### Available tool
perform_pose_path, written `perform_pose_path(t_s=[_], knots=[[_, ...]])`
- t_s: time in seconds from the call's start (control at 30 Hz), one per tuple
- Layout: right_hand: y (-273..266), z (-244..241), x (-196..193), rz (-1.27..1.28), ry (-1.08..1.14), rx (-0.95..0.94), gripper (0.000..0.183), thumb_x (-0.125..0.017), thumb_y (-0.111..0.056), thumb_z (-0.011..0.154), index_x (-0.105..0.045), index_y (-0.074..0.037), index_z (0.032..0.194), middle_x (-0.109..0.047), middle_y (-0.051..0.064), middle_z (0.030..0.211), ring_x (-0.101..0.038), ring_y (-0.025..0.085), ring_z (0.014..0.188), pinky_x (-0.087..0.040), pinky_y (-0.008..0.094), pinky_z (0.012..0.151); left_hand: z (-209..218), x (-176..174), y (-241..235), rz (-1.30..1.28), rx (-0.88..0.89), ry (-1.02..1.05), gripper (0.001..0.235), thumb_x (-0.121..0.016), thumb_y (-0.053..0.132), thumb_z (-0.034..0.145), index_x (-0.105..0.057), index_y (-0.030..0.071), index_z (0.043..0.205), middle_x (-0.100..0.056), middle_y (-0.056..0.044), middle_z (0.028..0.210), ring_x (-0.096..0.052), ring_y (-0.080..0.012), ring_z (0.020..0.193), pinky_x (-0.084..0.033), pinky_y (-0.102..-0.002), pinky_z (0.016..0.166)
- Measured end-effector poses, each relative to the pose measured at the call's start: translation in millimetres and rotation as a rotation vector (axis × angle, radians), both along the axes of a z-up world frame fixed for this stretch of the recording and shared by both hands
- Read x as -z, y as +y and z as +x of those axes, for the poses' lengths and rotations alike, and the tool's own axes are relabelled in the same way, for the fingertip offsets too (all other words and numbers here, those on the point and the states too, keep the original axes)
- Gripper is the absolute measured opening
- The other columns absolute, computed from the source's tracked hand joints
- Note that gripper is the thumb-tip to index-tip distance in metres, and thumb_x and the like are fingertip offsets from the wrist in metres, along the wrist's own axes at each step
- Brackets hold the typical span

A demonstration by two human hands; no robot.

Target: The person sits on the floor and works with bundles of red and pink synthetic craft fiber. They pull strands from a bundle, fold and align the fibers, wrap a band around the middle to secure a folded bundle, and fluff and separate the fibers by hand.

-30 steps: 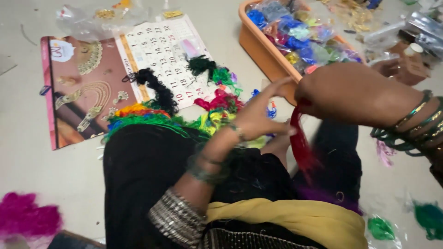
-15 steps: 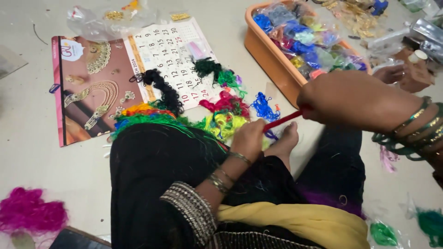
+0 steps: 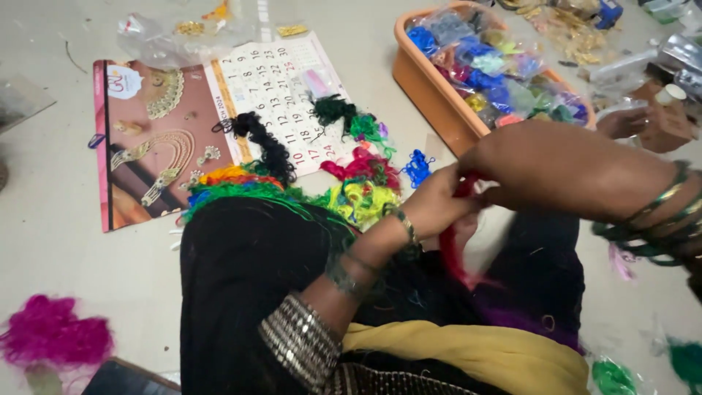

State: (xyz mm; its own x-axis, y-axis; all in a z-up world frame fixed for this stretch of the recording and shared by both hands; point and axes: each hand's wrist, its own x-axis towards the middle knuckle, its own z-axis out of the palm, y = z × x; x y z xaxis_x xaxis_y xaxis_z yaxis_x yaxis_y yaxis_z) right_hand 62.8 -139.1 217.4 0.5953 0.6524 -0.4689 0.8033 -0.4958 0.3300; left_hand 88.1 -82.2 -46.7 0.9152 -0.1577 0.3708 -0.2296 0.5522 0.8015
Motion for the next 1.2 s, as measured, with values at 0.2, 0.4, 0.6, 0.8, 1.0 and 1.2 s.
perform_pose_path(t_s=[0.2, 0.4, 0.6, 0.8, 1.0, 1.2], knots=[[-18, 24, -15, -0.102, -0.024, 0.087, 0.027, -0.071, -0.027, 0.091, -0.068, -0.015, 0.114, -0.074, 0.009, 0.094, -0.071, 0.029, 0.094, -0.055, 0.041, 0.083, -55, -20, 30, 0.524, -0.524, -0.212, 0.012, -0.056, 0.014, 0.103, -0.067, 0.009, 0.105, -0.071, -0.010, 0.096, -0.073, -0.0300, 0.093, -0.057, -0.039, 0.080], [-11, 7, -22, -0.138, -0.023, 0.177, 0.020, -0.066, -0.027, 0.096, -0.071, -0.014, 0.109, -0.074, 0.009, 0.092, -0.072, 0.028, 0.091, -0.055, 0.040, 0.082, -51, 60, 24, 0.830, -0.466, 0.087, 0.019, -0.059, 0.025, 0.104, -0.071, 0.015, 0.115, -0.075, -0.014, 0.102, -0.073, -0.0318, 0.098, -0.057, -0.040, 0.086], [1, -17, -18, -0.143, -0.030, 0.119, 0.028, -0.061, -0.022, 0.097, -0.057, -0.013, 0.124, -0.071, 0.011, 0.091, -0.071, 0.029, 0.088, -0.054, 0.042, 0.077, -62, -64, 51, 0.563, -0.490, -0.239, 0.106, -0.094, 0.026, 0.065, -0.040, 0.006, 0.154, -0.064, -0.015, 0.121, -0.061, -0.0294, 0.120, -0.046, -0.040, 0.105], [-1, -15, -12, -0.062, -0.055, -0.035, 0.022, -0.061, -0.022, 0.096, -0.058, -0.012, 0.115, -0.071, 0.011, 0.086, -0.070, 0.031, 0.087, -0.055, 0.043, 0.075, -37, -58, 2, -0.008, 0.062, 0.182, 0.039, -0.062, 0.004, 0.084, -0.057, 0.004, 0.123, -0.067, 0.000, 0.083, -0.048, -0.0090, 0.047, -0.045, -0.028, 0.045], [1, -12, -23, -0.137, 0.113, 0.169, 0.019, -0.066, -0.023, 0.096, -0.070, -0.010, 0.110, -0.076, 0.009, 0.092, -0.072, 0.024, 0.088, -0.056, 0.039, 0.080, -77, -53, 37, 0.054, 0.369, 0.208, 0.024, -0.052, 0.026, 0.110, -0.063, 0.004, 0.111, -0.034, 0.011, 0.066, -0.029, -0.0021, 0.052, -0.024, -0.022, 0.045], [-33, 12, -4, 0.010, 0.170, 0.197, 0.038, -0.074, -0.030, 0.090, -0.071, -0.020, 0.126, -0.078, 0.002, 0.100, -0.073, 0.018, 0.092, -0.056, 0.039, 0.084, -115, -46, 82, -0.086, 0.534, 0.301, 0.030, -0.049, 0.033, 0.112, -0.060, 0.007, 0.103, -0.033, 0.011, 0.064, -0.029, -0.0017, 0.051, -0.026, -0.020, 0.047]])
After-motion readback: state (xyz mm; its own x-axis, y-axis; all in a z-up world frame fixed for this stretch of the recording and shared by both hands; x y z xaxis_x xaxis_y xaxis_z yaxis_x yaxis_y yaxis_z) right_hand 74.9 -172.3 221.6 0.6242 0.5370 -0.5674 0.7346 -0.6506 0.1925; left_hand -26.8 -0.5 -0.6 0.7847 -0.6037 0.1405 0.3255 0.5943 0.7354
